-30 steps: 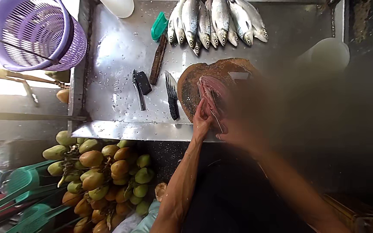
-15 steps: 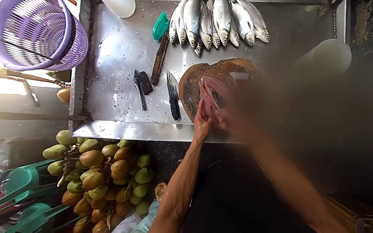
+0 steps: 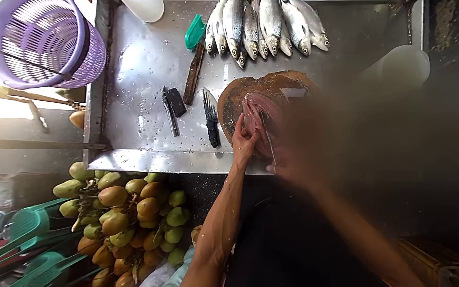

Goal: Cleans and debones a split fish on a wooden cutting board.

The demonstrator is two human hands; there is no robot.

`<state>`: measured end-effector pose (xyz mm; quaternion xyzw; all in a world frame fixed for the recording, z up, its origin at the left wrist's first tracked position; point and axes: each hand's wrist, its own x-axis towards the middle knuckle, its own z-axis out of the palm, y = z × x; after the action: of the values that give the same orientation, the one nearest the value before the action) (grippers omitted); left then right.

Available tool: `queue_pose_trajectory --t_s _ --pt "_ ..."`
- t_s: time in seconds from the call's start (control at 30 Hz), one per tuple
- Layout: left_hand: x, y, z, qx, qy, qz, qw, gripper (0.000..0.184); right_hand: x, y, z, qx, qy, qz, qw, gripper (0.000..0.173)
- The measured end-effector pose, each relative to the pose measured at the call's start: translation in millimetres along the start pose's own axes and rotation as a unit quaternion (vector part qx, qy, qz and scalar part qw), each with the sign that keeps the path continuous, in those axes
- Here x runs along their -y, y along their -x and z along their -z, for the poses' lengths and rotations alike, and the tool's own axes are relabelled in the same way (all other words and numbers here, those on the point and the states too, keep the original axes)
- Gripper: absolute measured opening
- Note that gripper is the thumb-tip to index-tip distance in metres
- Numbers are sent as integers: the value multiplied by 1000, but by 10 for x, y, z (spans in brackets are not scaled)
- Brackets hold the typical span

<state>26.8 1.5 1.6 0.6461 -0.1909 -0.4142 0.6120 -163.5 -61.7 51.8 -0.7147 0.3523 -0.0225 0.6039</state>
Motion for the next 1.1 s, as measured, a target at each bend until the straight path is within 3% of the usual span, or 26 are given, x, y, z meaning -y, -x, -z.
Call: queue_pose_trajectory --t_s 0.1,0.23,0.37,0.43,0.5,0.53,0.63,0.73,0.8,0.93,1.1 --pt "-60 36 -42 12 -32 -9 999 88 115 -131 -21 40 18 -16 999 63" --pt "-60 52 -41 14 -57 -13 998 86 221 -348 26 59 -38 -64 995 53" --pt "30 21 2 -2 -58 -7 998 84 318 -242 109 39 -252 40 966 37" --pt "93 24 42 -14 -38 15 999 82 376 -121 181 -40 -257 110 959 41" --pt "86 43 57 -9 10 36 999 83 256 -104 234 -176 -173 143 958 51" --pt "74 55 58 -4 39 48 998 84 94 -145 234 -231 -176 128 948 53" --pt "31 89 36 3 98 78 992 88 -222 -216 201 -293 -338 -79 891 29" --pt "-17 67 10 -2 132 96 987 85 -153 -5 157 -147 -196 -22 969 46" --pt "-28 101 -4 -5 144 107 984 80 -93 70 89 -28 -73 4 997 58" --pt "-30 99 -29 -18 150 118 981 75 -78 8 32 81 156 -24 984 63" --pt "-38 79 -48 -37 180 129 974 69 -177 -15 61 94 215 0 972 61"
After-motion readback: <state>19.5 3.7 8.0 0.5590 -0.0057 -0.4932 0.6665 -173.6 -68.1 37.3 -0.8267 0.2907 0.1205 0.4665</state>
